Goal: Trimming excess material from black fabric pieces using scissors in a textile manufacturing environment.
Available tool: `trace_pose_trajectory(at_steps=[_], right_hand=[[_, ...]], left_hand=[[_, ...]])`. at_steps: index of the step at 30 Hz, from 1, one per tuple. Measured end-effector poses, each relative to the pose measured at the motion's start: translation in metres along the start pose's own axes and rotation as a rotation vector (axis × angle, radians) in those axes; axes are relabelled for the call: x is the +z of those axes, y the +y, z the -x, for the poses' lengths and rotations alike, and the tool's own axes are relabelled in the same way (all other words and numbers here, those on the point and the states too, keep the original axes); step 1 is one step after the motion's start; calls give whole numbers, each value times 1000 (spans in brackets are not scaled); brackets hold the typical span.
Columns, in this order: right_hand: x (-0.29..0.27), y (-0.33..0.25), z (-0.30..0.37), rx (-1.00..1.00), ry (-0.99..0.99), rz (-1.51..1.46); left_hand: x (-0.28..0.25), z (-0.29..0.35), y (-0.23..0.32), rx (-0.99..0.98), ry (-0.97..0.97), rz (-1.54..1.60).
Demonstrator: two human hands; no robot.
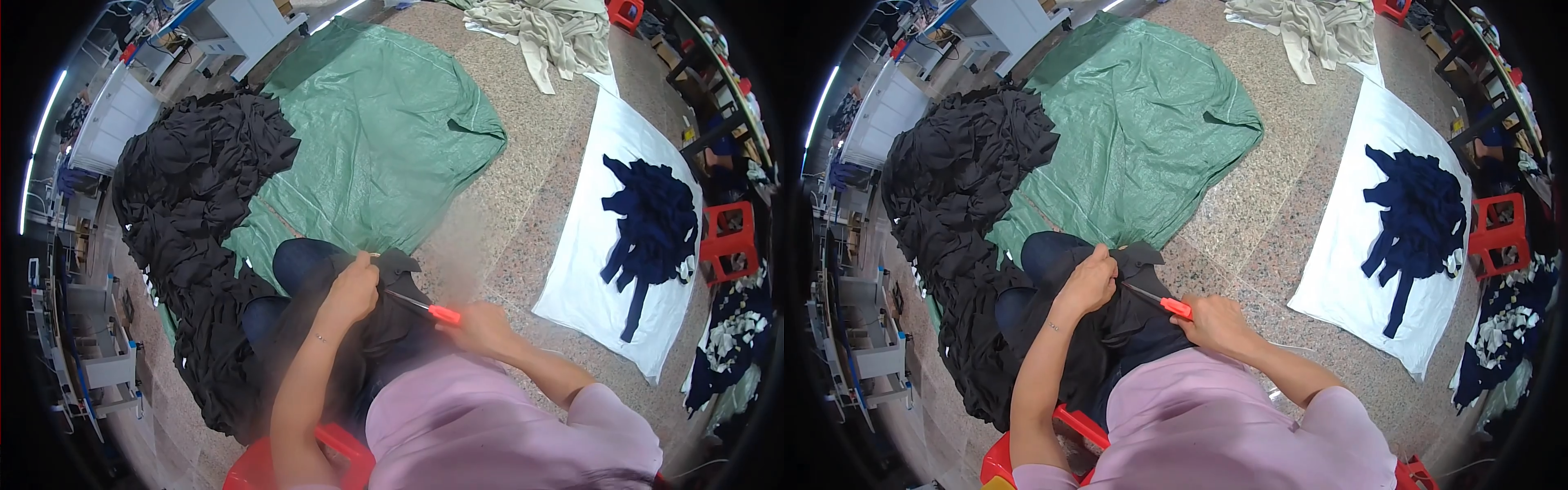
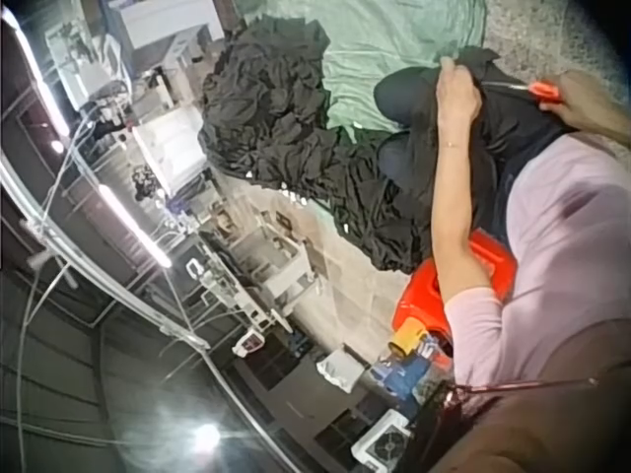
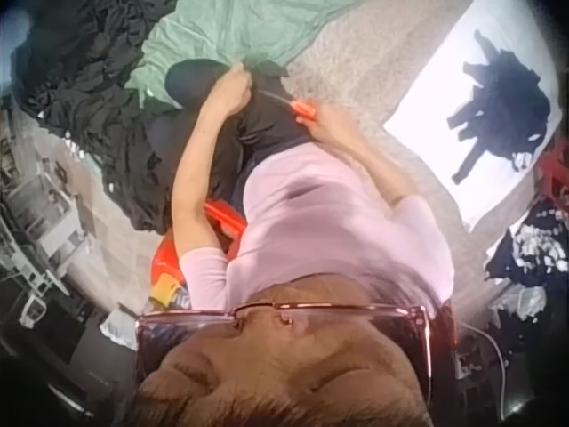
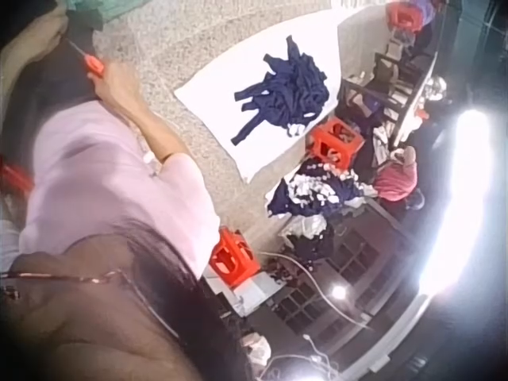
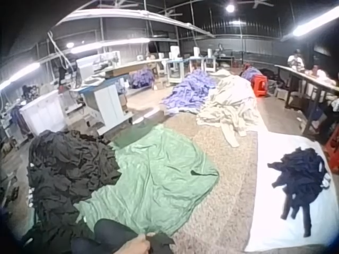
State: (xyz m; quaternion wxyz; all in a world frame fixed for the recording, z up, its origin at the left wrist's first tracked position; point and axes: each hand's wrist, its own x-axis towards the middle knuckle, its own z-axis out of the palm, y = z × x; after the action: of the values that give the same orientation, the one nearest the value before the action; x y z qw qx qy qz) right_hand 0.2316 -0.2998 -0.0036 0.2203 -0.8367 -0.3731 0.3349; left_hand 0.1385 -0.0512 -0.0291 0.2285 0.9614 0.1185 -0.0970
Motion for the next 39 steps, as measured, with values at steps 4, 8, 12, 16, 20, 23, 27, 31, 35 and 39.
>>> trace_pose_trajectory(at_steps=[4, 8, 12, 16, 20, 23, 27, 31, 35, 39], right_hand=[[2, 2, -1, 7, 17, 9], [4, 2, -1, -8, 10, 24], [14, 2, -5, 5, 20, -48], [33, 22, -15, -35, 242, -175], [52, 24, -26, -274, 246, -134], [76, 37, -46, -375, 286, -307], [63, 39, -62, -334, 386, -367], [-5, 17, -67, -253, 454, -483], [-40, -10, -111, -426, 457, -264], [-39, -42, -153, -281, 306, -51]], left_hand=[[-1, 0, 3, 13, -15, -38], [-3, 1, 5, 28, -40, -55], [-6, 9, 7, 54, 1, -51], [-17, 45, 23, 94, 606, 95], [13, 118, 27, -85, 788, 135], [37, 146, 50, -202, 649, -18], [69, 155, 24, -264, 677, -188], [34, 173, 30, -547, 816, 1036], [-1, 162, 6, -450, 871, 1181], [4, 134, 11, -374, 941, 413]])
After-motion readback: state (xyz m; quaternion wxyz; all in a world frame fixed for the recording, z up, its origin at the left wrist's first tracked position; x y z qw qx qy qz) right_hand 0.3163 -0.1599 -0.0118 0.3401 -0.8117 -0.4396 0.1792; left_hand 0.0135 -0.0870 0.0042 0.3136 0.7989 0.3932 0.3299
